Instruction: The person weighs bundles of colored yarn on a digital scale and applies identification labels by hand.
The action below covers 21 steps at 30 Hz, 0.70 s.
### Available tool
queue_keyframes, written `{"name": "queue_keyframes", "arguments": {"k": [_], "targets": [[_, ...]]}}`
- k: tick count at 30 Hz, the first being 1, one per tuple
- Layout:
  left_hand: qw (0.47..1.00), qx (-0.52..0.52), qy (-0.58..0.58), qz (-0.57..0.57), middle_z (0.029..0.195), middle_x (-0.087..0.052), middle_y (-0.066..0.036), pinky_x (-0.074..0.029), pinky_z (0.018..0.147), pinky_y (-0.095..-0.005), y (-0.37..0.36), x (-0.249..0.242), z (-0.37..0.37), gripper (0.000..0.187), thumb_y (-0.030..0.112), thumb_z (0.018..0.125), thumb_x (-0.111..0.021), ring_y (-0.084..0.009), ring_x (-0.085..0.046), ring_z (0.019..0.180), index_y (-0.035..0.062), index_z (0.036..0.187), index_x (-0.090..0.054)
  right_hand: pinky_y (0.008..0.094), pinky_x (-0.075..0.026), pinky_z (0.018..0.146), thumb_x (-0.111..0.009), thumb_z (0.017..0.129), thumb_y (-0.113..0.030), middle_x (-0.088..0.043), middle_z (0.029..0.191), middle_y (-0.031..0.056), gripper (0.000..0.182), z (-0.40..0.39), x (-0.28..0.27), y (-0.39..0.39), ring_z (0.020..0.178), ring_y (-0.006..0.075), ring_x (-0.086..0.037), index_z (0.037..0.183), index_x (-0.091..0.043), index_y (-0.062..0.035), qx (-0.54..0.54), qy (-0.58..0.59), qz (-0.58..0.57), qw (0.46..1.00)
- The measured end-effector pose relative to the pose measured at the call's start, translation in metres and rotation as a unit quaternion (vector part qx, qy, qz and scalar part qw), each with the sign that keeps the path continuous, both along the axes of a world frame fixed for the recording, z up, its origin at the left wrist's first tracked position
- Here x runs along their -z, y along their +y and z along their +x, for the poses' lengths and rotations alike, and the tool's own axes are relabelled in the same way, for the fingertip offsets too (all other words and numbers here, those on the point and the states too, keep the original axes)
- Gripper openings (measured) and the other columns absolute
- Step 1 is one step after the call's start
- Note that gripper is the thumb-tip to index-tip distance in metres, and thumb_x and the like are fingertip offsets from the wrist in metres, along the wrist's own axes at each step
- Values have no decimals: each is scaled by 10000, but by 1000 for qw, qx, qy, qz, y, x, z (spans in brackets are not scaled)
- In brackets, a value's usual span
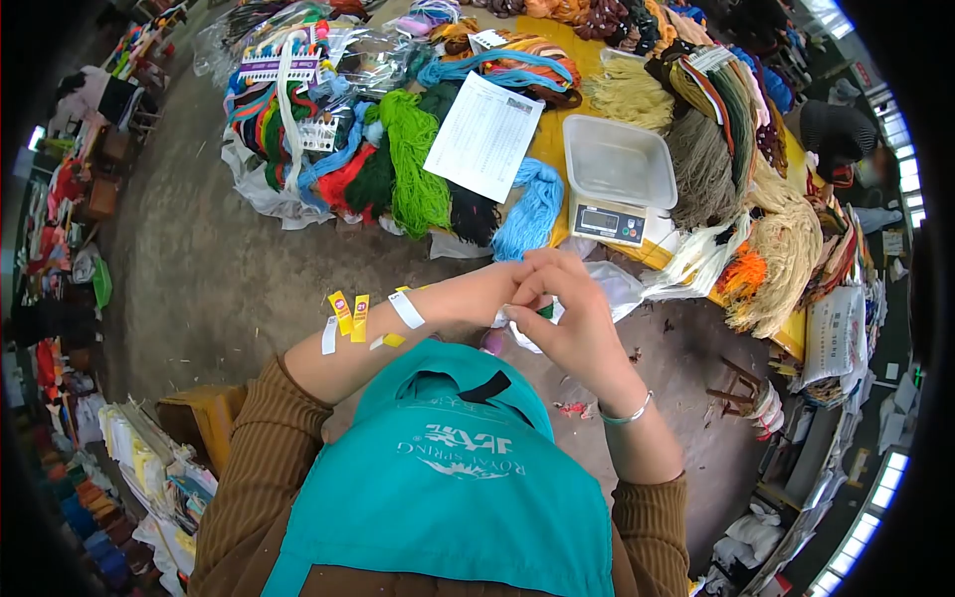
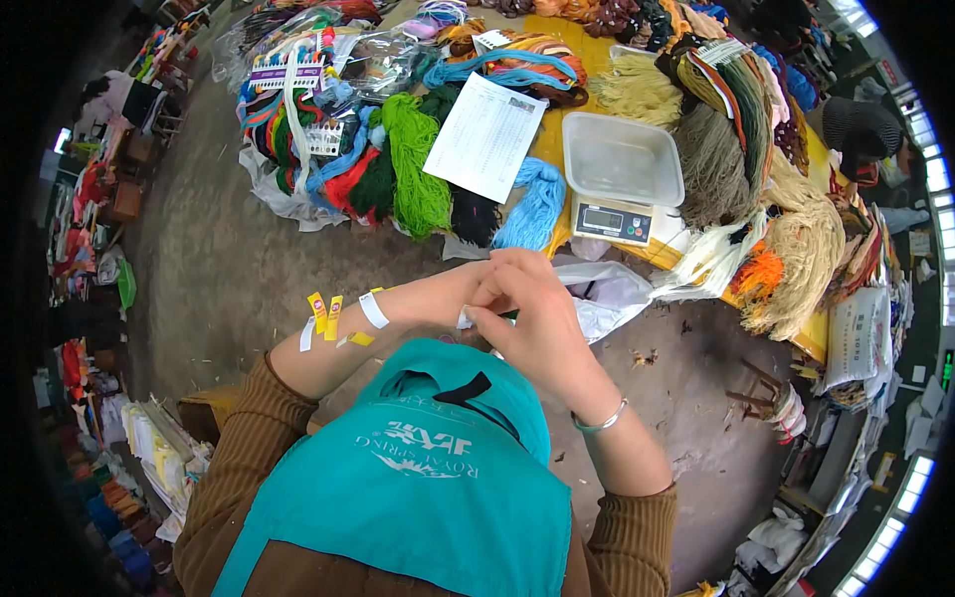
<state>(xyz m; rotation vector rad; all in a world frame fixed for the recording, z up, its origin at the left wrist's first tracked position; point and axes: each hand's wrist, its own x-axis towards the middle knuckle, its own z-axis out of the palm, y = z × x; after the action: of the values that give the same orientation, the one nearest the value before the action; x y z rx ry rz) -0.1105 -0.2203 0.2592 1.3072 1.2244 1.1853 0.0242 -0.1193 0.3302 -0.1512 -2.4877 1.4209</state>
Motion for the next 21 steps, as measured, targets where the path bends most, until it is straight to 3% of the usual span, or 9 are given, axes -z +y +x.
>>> {"name": "queue_keyframes", "arguments": {"k": [2,4,5,8,10,13,17,18,21], "targets": [[999,25,-18,-9,877,-585,-60,-464,619,-300,0,-7,-5,277,129,828,-669,-118,-542,819,10,1047,-548,352,-495,810,-746,704,26,-647,950,106,194,3,3,-5,960,283,-620,813,-598,-37,6,16,-22,1000],[960,-26,-3,-280,887,-585,-55,-468,619,-312,1,-4,-5,275,168,837,-684,-116,-522,787,-19,970,-532,335,-497,811,-732,692,57,-649,927,92,208,6,11,-9,901,272,-637,809,-593,-44,13,98,91,991],[986,-61,-29,-155,530,-552,-33,-395,438,-291,0,0,1,191,116,789,-629,-133,-518,465,1,637,-614,335,-497,811,-732,692,57,-649,927,92,208,7,11,-9,901,272,-637,809,-593,-44,14,98,91,991],[975,-62,-64,-203,596,-595,-47,-382,440,-283,0,2,2,201,159,842,-625,-121,-511,470,5,712,-629,327,-501,821,-705,718,85,-657,965,95,268,11,9,-11,878,233,-651,913,-579,-47,16,139,94,986],[960,-65,-128,-239,622,-610,-52,-373,434,-274,2,-6,1,206,185,874,-615,-113,-498,458,9,768,-635,332,-502,844,-674,757,98,-643,957,81,370,19,5,-8,930,193,-643,1071,-534,-38,34,54,-111,992],[936,-57,-216,-270,717,-647,-68,-351,419,-249,0,-30,-4,227,237,949,-569,-91,-455,421,17,922,-617,329,-482,886,-648,784,75,-598,862,33,488,23,3,18,927,171,-623,1227,-474,-32,69,45,-208,975],[938,-35,-232,-255,729,-641,-72,-341,415,-250,-3,-47,-6,223,223,942,-570,-83,-449,419,5,903,-599,331,-423,994,-651,766,81,-559,908,15,565,28,-9,44,1054,158,-580,1285,-457,-26,35,-72,-166,983],[939,-31,-229,-256,718,-633,-67,-338,416,-250,-3,-49,-6,227,225,938,-575,-82,-449,421,5,886,-597,301,-455,901,-662,772,52,-590,860,15,532,27,-7,45,949,126,-592,1262,-470,-24,29,-57,-154,986],[942,-28,-215,-255,701,-615,-54,-331,420,-245,-2,-48,-4,246,235,935,-578,-80,-445,424,6,848,-596,290,-457,879,-670,769,46,-580,852,14,526,24,-10,44,903,122,-578,1254,-487,-40,4,-85,-147,985]]}}
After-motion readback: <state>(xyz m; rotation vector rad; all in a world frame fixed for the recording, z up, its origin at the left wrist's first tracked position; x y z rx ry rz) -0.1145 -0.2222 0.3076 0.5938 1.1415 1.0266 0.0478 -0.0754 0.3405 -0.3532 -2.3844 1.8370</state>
